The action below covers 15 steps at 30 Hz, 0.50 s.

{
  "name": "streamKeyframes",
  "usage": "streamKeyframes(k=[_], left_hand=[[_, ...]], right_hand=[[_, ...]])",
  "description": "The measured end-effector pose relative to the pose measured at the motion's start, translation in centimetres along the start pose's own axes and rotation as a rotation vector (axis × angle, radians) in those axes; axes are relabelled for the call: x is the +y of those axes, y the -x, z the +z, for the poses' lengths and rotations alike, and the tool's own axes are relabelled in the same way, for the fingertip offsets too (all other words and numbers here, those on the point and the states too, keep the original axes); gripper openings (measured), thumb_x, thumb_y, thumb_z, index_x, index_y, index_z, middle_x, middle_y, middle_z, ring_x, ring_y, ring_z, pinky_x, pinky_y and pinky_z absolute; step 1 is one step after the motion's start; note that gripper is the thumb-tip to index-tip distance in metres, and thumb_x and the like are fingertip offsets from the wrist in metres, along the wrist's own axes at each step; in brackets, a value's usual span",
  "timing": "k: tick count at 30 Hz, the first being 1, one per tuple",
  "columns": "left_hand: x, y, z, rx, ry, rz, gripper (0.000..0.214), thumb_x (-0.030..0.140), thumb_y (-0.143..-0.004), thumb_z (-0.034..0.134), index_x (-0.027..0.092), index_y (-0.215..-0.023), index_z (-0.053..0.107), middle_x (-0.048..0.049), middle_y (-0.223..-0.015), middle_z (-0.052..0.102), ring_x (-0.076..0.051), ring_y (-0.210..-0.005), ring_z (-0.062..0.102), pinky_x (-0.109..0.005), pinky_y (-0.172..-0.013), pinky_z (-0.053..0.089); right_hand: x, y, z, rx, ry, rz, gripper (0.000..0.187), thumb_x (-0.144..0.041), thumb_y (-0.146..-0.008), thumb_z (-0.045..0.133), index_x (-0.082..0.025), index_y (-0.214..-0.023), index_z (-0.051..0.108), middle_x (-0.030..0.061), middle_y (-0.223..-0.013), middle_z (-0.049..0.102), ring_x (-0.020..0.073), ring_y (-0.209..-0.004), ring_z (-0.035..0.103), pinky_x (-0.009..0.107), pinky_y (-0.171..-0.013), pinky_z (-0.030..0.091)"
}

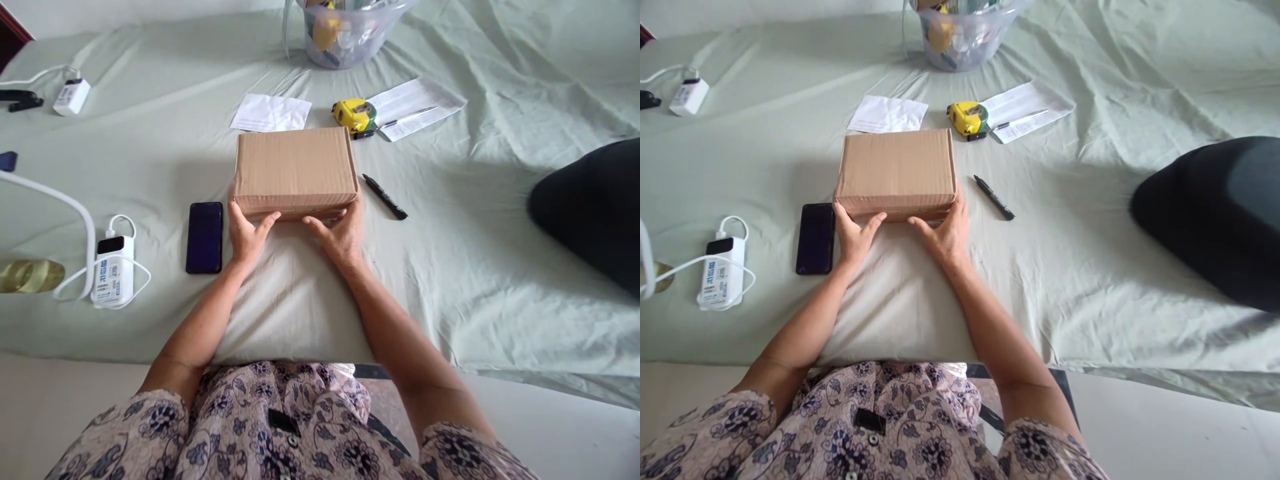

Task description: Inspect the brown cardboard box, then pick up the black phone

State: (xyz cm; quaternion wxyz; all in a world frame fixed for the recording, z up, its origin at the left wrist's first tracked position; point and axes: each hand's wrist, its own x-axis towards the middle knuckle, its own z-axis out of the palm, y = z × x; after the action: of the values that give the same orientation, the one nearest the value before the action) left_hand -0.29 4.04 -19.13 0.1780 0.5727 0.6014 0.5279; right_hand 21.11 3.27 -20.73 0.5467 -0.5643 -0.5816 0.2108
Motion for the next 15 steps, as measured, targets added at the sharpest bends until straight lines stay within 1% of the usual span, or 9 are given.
streamKeyframes(k=[2, 4, 7, 9, 11, 13, 15], left_hand=[[0.0, 0.5, 0.5, 0.011, -0.025, -0.009, 0.112, 0.064, -0.059, 0.093, 0.013, -0.142, 0.037, -0.0266, -0.146, 0.052, -0.041, -0.148, 0.044, -0.054, -0.125, 0.036], [-0.1, 0.9, 1.0, 0.020, -0.049, -0.032, 0.114, 0.065, -0.054, 0.094, 0.012, -0.139, 0.039, -0.0289, -0.146, 0.050, -0.044, -0.151, 0.038, -0.056, -0.126, 0.033], [-0.4, 0.9, 1.2, 0.040, -0.058, -0.079, 0.107, 0.065, -0.056, 0.093, 0.011, -0.133, 0.042, -0.0304, -0.145, 0.050, -0.046, -0.153, 0.034, -0.058, -0.126, 0.032], [-0.5, 0.6, 1.0, 0.060, -0.042, -0.096, 0.102, 0.064, -0.058, 0.093, 0.011, -0.130, 0.043, -0.0307, -0.145, 0.050, -0.046, -0.152, 0.035, -0.058, -0.126, 0.031], [-0.5, 0.2, 0.5, 0.065, -0.005, -0.084, 0.097, 0.062, -0.061, 0.091, 0.014, -0.129, 0.042, -0.0289, -0.146, 0.049, -0.043, -0.149, 0.040, -0.056, -0.126, 0.033], [-0.5, -0.2, 0.1, 0.055, 0.039, -0.059, 0.090, 0.063, -0.066, 0.088, 0.017, -0.129, 0.042, -0.0253, -0.146, 0.051, -0.039, -0.144, 0.047, -0.053, -0.124, 0.037], [-0.6, -0.5, -0.1, 0.036, 0.078, -0.038, 0.084, 0.067, -0.073, 0.081, 0.021, -0.130, 0.040, -0.0216, -0.144, 0.054, -0.035, -0.139, 0.053, -0.049, -0.121, 0.041]], right_hand=[[-0.3, 0.4, 0.4, 0.096, 0.056, 0.018, 0.115, -0.075, -0.061, 0.083, -0.027, -0.152, 0.031, 0.0185, -0.153, 0.043, 0.0381, -0.144, 0.043, 0.061, -0.119, 0.042], [-0.5, 0.6, 0.7, 0.158, 0.081, 0.061, 0.117, -0.076, -0.058, 0.084, -0.026, -0.150, 0.032, 0.0193, -0.149, 0.045, 0.0386, -0.142, 0.043, 0.063, -0.121, 0.039], [-0.5, 0.6, 0.9, 0.182, 0.068, 0.122, 0.112, -0.078, -0.056, 0.083, -0.025, -0.145, 0.039, 0.0176, -0.139, 0.050, 0.0375, -0.133, 0.049, 0.065, -0.116, 0.043], [-0.5, 0.2, 0.5, 0.165, 0.052, 0.121, 0.102, -0.077, -0.060, 0.081, -0.025, -0.141, 0.046, 0.0148, -0.130, 0.056, 0.0340, -0.123, 0.055, 0.061, -0.107, 0.051], [-0.5, -0.2, -0.1, 0.122, 0.025, 0.087, 0.085, -0.075, -0.069, 0.076, -0.027, -0.136, 0.054, 0.0106, -0.120, 0.061, 0.0278, -0.109, 0.061, 0.052, -0.095, 0.058], [-0.5, -0.7, -0.8, 0.074, -0.009, 0.049, 0.065, -0.070, -0.078, 0.070, -0.030, -0.129, 0.061, 0.0066, -0.112, 0.063, 0.0223, -0.097, 0.063, 0.044, -0.085, 0.061], [-0.5, -1.1, -1.4, 0.036, -0.037, 0.027, 0.052, -0.066, -0.083, 0.066, -0.031, -0.122, 0.066, 0.0045, -0.107, 0.064, 0.0198, -0.094, 0.064, 0.039, -0.081, 0.062]])
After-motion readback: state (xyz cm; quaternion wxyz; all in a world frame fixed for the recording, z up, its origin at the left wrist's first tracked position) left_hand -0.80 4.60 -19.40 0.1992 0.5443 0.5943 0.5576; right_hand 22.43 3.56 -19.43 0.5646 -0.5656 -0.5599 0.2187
